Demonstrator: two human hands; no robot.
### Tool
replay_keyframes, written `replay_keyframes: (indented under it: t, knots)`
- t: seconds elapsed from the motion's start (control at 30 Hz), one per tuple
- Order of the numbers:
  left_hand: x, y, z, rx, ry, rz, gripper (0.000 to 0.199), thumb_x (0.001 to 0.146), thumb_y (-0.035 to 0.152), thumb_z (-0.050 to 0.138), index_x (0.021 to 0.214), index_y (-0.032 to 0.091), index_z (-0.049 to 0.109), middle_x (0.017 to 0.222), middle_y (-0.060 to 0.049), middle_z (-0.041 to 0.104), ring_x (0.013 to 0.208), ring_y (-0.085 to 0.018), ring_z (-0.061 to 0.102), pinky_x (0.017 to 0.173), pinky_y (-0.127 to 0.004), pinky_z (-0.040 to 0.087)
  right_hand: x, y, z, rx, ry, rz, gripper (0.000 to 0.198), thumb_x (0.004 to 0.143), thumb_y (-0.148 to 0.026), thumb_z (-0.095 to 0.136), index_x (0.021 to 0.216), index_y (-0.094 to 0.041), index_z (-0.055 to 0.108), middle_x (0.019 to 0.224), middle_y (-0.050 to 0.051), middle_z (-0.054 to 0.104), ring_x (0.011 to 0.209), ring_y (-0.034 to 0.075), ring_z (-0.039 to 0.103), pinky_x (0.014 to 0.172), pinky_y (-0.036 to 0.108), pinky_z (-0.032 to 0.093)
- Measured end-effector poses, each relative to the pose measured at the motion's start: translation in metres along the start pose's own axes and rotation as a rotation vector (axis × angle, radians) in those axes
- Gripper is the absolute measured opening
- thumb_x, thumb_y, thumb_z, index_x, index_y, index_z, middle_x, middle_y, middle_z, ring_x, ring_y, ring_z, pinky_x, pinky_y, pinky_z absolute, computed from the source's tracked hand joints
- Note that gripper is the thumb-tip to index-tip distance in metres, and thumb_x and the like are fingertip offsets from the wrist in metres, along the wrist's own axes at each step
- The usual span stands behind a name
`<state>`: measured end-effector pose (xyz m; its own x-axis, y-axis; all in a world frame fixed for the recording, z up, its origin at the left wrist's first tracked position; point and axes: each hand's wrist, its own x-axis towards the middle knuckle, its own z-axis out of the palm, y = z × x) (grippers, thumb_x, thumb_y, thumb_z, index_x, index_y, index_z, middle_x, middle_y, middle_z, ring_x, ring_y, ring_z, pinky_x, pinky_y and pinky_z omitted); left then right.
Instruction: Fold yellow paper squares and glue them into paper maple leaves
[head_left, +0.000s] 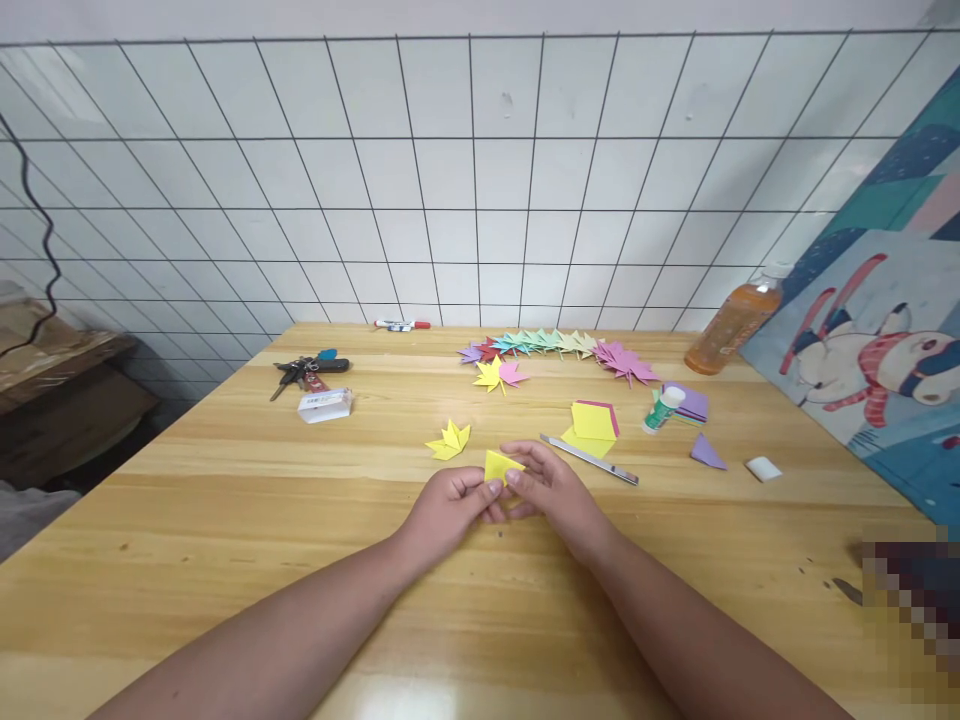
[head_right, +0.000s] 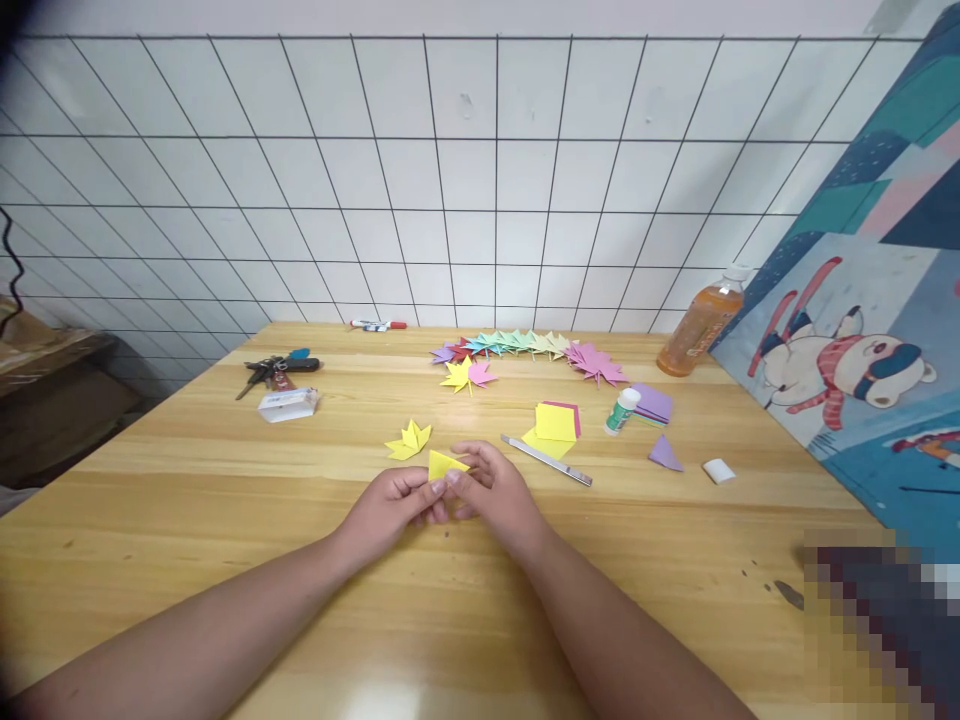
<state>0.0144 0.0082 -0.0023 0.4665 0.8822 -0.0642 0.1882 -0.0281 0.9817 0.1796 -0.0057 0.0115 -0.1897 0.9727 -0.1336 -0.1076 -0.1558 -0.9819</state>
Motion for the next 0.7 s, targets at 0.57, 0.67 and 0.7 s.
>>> replay_keyframes:
  t: [0.57,0.67,0.7]
  knots:
    - [-0.003,0.002,-0.003,0.266,0.119,0.131,0.018,0.078,0.034,0.056,0.082,0.018,0.061,0.074,-0.002,0.062,0.067,-0.014,0.055,0.059,-0.022,0.041,0.001,0.005,-0.01,-0.556,0.025,-0.13,0.009,0.071,-0.028,0.057,0.067,-0.02,0.056,0.06,-0.003,0.058,0.056,0.011,0.051,0.052,0.021,0.038]
    - [-0.001,0.0,-0.003,0.166,0.122,0.078,0.016,0.079,0.033,0.055,0.078,0.017,0.056,0.067,-0.001,0.059,0.064,-0.013,0.056,0.061,-0.024,0.043,0.002,0.006,-0.007,-0.516,0.062,-0.135,0.008,0.069,-0.028,0.059,0.068,-0.02,0.057,0.064,-0.002,0.06,0.06,0.012,0.054,0.055,0.022,0.041]
    - [-0.001,-0.001,-0.003,0.136,0.113,0.058,0.017,0.079,0.033,0.055,0.078,0.017,0.055,0.066,0.0,0.058,0.063,-0.014,0.056,0.061,-0.024,0.043,0.003,0.006,-0.006,-0.499,0.086,-0.135,0.009,0.069,-0.028,0.059,0.069,-0.019,0.056,0.064,-0.002,0.059,0.06,0.012,0.054,0.056,0.023,0.042]
